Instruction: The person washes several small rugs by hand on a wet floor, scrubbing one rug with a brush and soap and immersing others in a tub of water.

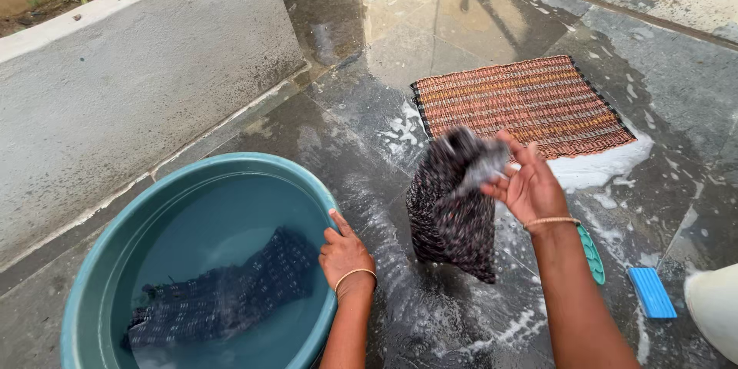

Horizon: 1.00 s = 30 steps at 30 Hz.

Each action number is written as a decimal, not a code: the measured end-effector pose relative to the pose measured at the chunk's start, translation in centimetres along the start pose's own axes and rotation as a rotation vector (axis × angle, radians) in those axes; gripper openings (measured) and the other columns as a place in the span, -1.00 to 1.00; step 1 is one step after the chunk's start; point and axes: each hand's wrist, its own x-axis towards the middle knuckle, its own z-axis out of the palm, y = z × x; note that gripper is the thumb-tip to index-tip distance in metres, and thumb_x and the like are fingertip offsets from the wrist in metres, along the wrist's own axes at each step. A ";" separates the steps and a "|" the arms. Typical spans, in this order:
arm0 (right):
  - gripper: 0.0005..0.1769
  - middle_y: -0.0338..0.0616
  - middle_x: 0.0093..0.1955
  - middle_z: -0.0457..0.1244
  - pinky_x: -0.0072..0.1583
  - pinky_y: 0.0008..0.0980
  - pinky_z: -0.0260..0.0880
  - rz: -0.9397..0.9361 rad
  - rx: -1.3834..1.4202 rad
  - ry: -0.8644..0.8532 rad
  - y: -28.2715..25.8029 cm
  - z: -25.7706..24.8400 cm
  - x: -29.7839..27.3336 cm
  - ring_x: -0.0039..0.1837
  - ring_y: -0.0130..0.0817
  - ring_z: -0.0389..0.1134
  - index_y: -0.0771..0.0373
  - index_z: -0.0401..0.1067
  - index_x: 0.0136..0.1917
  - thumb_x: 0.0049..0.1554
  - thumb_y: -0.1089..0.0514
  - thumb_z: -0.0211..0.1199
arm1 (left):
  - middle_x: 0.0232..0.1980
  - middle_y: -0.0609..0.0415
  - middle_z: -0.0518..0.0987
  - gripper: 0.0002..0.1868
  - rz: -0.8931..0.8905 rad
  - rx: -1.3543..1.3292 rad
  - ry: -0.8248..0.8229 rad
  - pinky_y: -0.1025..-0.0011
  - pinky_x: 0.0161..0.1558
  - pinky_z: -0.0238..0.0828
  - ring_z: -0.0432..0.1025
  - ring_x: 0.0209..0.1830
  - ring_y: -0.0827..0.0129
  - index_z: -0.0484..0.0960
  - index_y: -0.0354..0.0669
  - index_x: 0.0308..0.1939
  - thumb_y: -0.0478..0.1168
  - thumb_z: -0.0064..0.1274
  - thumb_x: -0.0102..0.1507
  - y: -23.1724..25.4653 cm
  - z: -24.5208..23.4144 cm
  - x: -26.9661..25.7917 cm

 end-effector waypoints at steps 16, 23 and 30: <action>0.43 0.16 0.70 -0.35 0.53 0.31 -0.28 0.479 -1.785 0.338 26.4 -11.4 -2.6 0.69 0.19 -0.38 -0.24 -0.44 0.68 -0.16 -0.71 0.24 | -0.06 -0.06 0.40 0.04 0.000 -0.046 -0.088 0.30 -0.25 0.50 0.48 -0.32 0.20 -0.06 -0.33 0.56 -0.12 0.13 0.10 -0.2 -1.1 -0.2; 0.29 0.31 0.67 -0.25 0.31 0.08 0.29 0.482 -2.113 0.232 26.4 -11.3 -2.3 0.52 0.30 0.06 -0.45 -0.49 0.64 0.01 -0.31 0.42 | -0.05 -0.07 0.39 0.02 -0.002 -0.052 -0.106 0.29 -0.22 0.49 0.48 -0.30 0.19 -0.07 -0.31 0.56 -0.14 0.11 0.12 -0.1 -0.4 0.1; 0.01 0.47 0.11 0.37 -0.12 0.10 0.37 0.344 -0.918 0.493 20.1 -19.3 0.1 -0.05 0.48 0.40 -0.20 0.05 0.76 0.09 0.19 0.23 | -0.06 -0.03 0.40 -0.03 0.010 -0.017 -0.083 0.33 -0.28 0.48 0.47 -0.33 0.26 -0.03 -0.33 0.58 -0.16 0.06 0.16 0.2 -0.2 0.0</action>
